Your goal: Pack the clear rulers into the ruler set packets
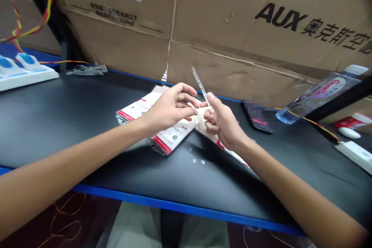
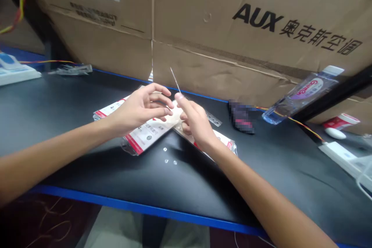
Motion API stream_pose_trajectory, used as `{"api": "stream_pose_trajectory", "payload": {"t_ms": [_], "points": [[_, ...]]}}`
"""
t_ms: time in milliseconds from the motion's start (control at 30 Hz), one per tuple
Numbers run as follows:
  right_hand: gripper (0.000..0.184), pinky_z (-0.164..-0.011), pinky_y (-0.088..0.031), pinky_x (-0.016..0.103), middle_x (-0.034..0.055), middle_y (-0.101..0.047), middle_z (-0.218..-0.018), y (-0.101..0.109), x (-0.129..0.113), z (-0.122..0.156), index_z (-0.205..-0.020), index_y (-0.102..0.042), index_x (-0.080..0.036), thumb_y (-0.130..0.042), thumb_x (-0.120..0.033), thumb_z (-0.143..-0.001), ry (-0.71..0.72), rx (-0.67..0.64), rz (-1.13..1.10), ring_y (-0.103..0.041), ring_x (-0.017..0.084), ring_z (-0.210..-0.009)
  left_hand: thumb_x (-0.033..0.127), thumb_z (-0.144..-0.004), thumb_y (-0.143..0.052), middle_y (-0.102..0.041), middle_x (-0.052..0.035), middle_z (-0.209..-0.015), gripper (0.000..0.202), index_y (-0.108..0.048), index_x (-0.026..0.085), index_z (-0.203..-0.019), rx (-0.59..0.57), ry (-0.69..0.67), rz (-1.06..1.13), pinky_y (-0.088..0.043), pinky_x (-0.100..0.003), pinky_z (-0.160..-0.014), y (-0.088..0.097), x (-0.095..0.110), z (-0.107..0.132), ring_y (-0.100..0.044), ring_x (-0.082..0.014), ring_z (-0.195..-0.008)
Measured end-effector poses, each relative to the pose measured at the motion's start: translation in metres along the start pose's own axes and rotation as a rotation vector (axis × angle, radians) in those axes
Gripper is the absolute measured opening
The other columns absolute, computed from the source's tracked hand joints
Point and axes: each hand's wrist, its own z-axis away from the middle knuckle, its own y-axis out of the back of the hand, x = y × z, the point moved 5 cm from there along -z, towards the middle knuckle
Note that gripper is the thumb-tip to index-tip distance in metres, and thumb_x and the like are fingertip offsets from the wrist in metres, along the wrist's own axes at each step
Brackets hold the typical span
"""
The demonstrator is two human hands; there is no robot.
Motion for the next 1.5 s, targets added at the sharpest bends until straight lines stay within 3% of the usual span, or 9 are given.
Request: {"api": "stream_pose_trajectory", "payload": {"t_ms": [100,200,300,400,533,800,967,1267,1500], "points": [[0.052,-0.044,-0.032,0.026,-0.0044,-0.056,-0.064,0.004,0.003,0.002,-0.098,-0.062,-0.023,-0.079,-0.064,-0.072,0.079,0.042,0.251,-0.041,0.01,-0.046,0.014,-0.08,-0.063,-0.07,-0.0056,-0.101,0.028,-0.055,0.018,-0.107,-0.088,-0.066,-0.105,-0.059,-0.031,-0.076,-0.002,-0.001,0.0,-0.071,-0.0181,-0.092],[0.046,-0.05,-0.039,0.029,-0.0022,-0.063,-0.069,0.014,0.004,-0.001,-0.102,-0.063,-0.023,-0.078,-0.056,-0.074,0.114,0.105,0.426,-0.05,0.015,-0.053,0.022,-0.081,-0.064,-0.069,-0.0078,-0.109,0.026,-0.059,0.019,-0.106,-0.084,-0.133,-0.58,-0.054,-0.035,-0.083,0.01,-0.001,-0.002,-0.068,-0.0219,-0.099],[0.042,-0.053,-0.04,0.03,-0.0003,-0.067,-0.071,0.018,0.004,-0.004,-0.104,-0.063,-0.023,-0.075,-0.051,-0.076,0.083,0.12,0.561,-0.055,0.017,-0.056,0.046,-0.078,-0.07,-0.07,-0.0092,-0.111,0.045,-0.061,0.02,-0.113,-0.138,-0.081,-1.033,-0.049,-0.038,-0.083,0.021,-0.008,-0.002,-0.065,-0.0289,-0.102],[0.041,-0.057,-0.042,0.032,0.0022,-0.072,-0.076,0.015,0.003,-0.005,-0.105,-0.064,-0.022,-0.073,-0.05,-0.076,0.062,0.116,0.71,-0.061,0.021,-0.062,0.068,-0.074,-0.068,-0.069,-0.0118,-0.111,0.065,-0.062,0.019,-0.117,-0.21,-0.023,-1.155,-0.046,-0.039,-0.081,0.023,-0.014,0.0,-0.063,-0.0339,-0.104],[0.04,-0.063,-0.043,0.033,0.0037,-0.074,-0.079,0.009,0.001,-0.004,-0.108,-0.064,-0.022,-0.073,-0.043,-0.076,0.137,0.108,0.832,-0.065,0.024,-0.074,0.068,-0.072,-0.072,-0.067,-0.0102,-0.107,0.07,-0.056,0.021,-0.122,-0.215,0.041,-1.005,-0.046,-0.036,-0.074,0.018,-0.021,0.001,-0.065,-0.0305,-0.097],[0.046,-0.071,-0.044,0.033,0.002,-0.074,-0.092,0.014,-0.001,-0.003,-0.11,-0.062,-0.022,-0.073,-0.054,-0.078,0.243,0.195,0.657,-0.063,0.021,-0.079,0.03,-0.077,-0.076,-0.063,0.0004,-0.092,0.055,-0.043,0.025,-0.121,0.137,0.113,-0.324,-0.044,-0.025,-0.053,0.032,-0.018,-0.005,-0.06,-0.0123,-0.064],[0.07,-0.067,-0.042,0.032,0.0037,-0.072,-0.092,0.012,-0.003,-0.001,-0.119,-0.056,-0.022,-0.078,-0.064,-0.069,0.195,0.189,0.666,-0.061,0.022,-0.079,0.029,-0.083,-0.072,-0.063,0.0026,-0.081,0.043,-0.049,0.026,-0.12,0.201,0.032,-0.303,-0.038,-0.022,-0.048,0.031,-0.015,-0.005,-0.051,-0.0088,-0.052],[0.05,-0.049,-0.034,0.025,-0.0068,-0.057,-0.071,0.015,0.002,-0.005,-0.119,-0.054,-0.026,-0.073,-0.032,-0.074,0.135,0.147,0.321,-0.042,0.009,-0.05,0.021,-0.092,-0.057,-0.049,0.0033,-0.067,0.002,-0.056,0.021,-0.094,0.195,0.058,-0.22,-0.029,-0.022,-0.047,0.03,-0.017,-0.009,-0.039,-0.0091,-0.051],[0.054,-0.042,-0.03,0.022,-0.0078,-0.058,-0.067,0.004,-0.006,0.001,-0.119,-0.053,-0.023,-0.08,-0.031,-0.073,0.17,0.074,-0.006,-0.038,0.006,-0.043,0.047,-0.087,-0.068,-0.056,0.0011,-0.079,0.032,-0.054,0.024,-0.105,0.13,0.123,-0.426,-0.037,-0.025,-0.055,0.021,-0.015,-0.002,-0.053,-0.0143,-0.064]]}}
